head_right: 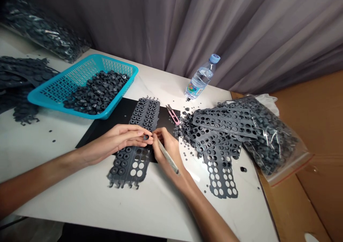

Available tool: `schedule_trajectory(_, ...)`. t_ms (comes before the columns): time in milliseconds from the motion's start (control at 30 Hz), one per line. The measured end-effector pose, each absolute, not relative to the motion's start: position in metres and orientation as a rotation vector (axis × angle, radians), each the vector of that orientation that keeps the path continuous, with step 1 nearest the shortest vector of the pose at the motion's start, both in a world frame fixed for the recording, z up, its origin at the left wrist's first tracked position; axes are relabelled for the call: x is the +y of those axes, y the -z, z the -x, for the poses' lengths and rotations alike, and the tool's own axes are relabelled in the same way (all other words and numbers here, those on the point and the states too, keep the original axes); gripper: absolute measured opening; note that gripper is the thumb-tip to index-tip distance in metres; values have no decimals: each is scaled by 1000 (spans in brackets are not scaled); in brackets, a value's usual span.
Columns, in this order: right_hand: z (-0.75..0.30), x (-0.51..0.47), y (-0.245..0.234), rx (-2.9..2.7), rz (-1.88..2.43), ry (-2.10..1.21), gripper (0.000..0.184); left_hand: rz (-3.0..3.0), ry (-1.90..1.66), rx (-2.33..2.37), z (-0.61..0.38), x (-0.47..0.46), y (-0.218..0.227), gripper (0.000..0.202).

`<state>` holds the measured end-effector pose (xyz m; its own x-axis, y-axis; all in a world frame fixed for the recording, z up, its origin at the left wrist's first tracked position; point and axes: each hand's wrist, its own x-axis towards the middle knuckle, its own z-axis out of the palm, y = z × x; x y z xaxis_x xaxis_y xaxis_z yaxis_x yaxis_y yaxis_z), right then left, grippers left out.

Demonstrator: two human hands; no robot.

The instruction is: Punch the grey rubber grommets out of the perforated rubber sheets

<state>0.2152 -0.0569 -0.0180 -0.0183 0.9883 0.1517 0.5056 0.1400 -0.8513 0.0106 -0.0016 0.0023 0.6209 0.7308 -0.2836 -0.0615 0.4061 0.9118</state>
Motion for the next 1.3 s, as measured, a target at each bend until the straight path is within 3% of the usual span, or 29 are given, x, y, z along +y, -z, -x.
schedule_trajectory(233, -217, -55, 23, -1649, 1475, -760, 17, -1167, -658, 792, -12, -3, -8, 33)
schedule_trajectory(400, -219, -55, 25, -1625, 1496, -806, 20, -1590, -1129, 975, 5, 5, -41, 22)
schedule_trajectory(533, -219, -54, 23, -1533, 1497, -893, 22, -2016, -1478, 1429, 40, 28, -52, 21)
schedule_trajectory(667, -218, -53, 20, -1447, 1475, -949, 23, -2500, -1288, 1661, 59, 47, -40, 16)
schedule_trajectory(833, -220, -49, 20, -1418, 1469, -922, 19, -2826, -1048, 1216, 21, 29, -17, 15)
schedule_trajectory(1000, -226, -43, 28, -1406, 1390, -1012, 14, -2614, -673, 951, -13, 14, 13, 20)
schedule_trajectory(1300, -227, -39, 32, -1373, 1334, -1129, 8, -2387, -624, 970, -12, 18, 25, 26)
